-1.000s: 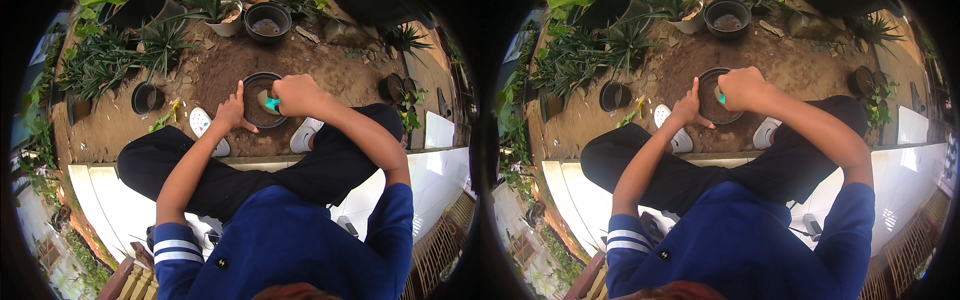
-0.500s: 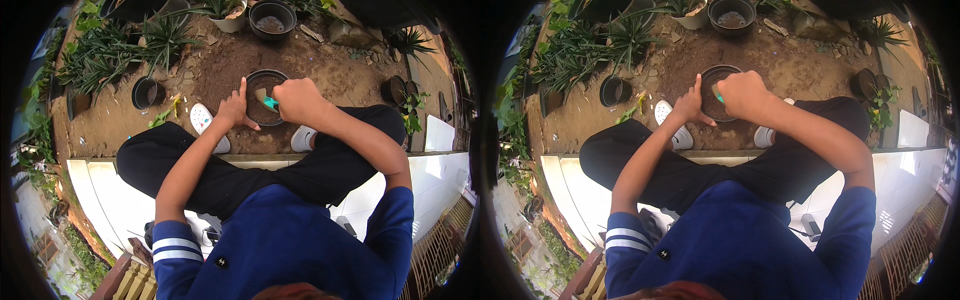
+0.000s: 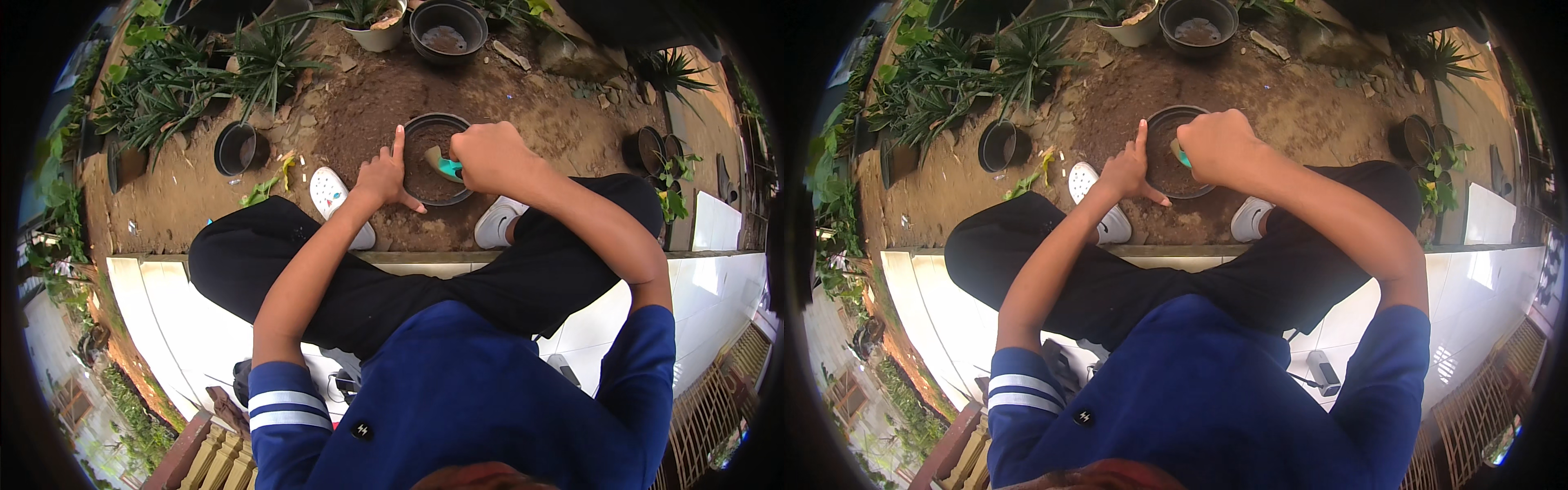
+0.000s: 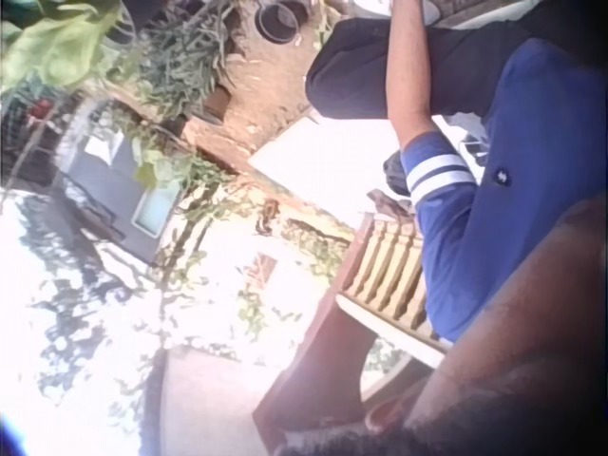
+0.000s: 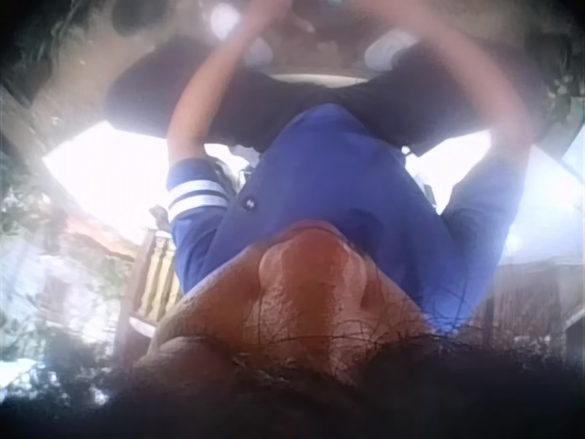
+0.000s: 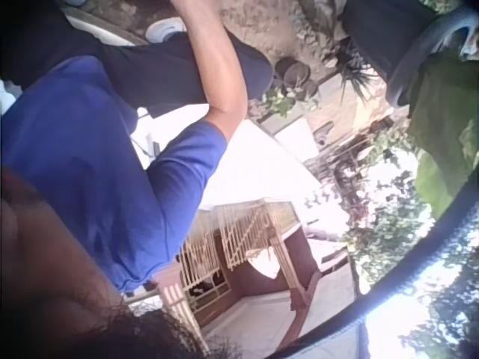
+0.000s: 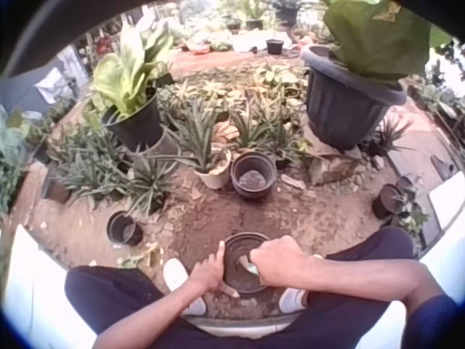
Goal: The person sits cross-legged on a tiled surface and uses a small green trowel to scoop soil into a black plastic pot. They repeatedly transfer soil from the ground into the pot, occasionally using their left hand to stabilize the pot or adjust the soil.
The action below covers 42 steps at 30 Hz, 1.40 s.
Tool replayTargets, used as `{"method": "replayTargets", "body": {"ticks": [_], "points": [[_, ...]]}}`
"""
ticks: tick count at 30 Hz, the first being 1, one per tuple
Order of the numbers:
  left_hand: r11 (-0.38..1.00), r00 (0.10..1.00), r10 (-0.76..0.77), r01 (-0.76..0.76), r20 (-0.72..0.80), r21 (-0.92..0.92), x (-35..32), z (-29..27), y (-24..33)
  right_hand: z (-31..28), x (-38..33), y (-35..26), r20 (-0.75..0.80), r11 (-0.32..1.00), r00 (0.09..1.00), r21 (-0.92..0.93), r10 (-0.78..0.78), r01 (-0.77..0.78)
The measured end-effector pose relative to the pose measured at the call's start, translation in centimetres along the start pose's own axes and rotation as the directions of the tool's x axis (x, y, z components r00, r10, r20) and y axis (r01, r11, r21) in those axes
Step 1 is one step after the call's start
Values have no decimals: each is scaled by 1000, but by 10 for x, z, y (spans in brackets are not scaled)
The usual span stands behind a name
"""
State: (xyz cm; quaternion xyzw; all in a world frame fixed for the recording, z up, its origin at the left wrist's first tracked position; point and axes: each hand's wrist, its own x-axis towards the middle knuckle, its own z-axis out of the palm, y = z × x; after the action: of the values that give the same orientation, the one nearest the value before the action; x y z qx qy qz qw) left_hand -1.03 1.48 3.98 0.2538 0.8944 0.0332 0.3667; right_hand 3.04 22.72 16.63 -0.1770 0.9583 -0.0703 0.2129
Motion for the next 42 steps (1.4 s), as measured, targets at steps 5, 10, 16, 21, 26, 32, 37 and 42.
{"method": "replayTargets", "body": {"ticks": [5, 10, 16, 21, 26, 32, 37, 42], "points": [[1000, 1000, -15, 15, 6, 17, -3, -3, 3, 3, -4, -1, 1, 998, 999, -36, -47, 47], [999, 1000, -29, 29, -1, 21, -4, -2, 4, -17, 1, 6, 39, 993, 998, -108, 46, -42], [1000, 1000, -6, 6, -4, 4, -7, -4, 2, -15, -9, -5, 52, 986, 998, -163, -23, 31], [1000, 1000, -22, 22, -1, -8, -9, -5, 5, -4, -1, -3, 55, 978, 996, -196, -69, 78], [1000, 1000, -26, 26, -7, -9, -9, -5, 5, -13, -11, -3, -35, 980, 988, -136, -153, 147], [999, 1000, -31, 31, 0, -33, -7, 0, 3, -10, -5, -5, -2, 977, 991, -169, -135, 133], [999, 1000, -25, 25, 3, -49, -9, -7, 3, -14, -3, -7, 54, 970, 992, -208, -114, 123], [997, 1000, -6, 6, -8, -71, -11, -4, 1, -7, 12, 1, 95, 999, 995, -32, -35, 38]]}}
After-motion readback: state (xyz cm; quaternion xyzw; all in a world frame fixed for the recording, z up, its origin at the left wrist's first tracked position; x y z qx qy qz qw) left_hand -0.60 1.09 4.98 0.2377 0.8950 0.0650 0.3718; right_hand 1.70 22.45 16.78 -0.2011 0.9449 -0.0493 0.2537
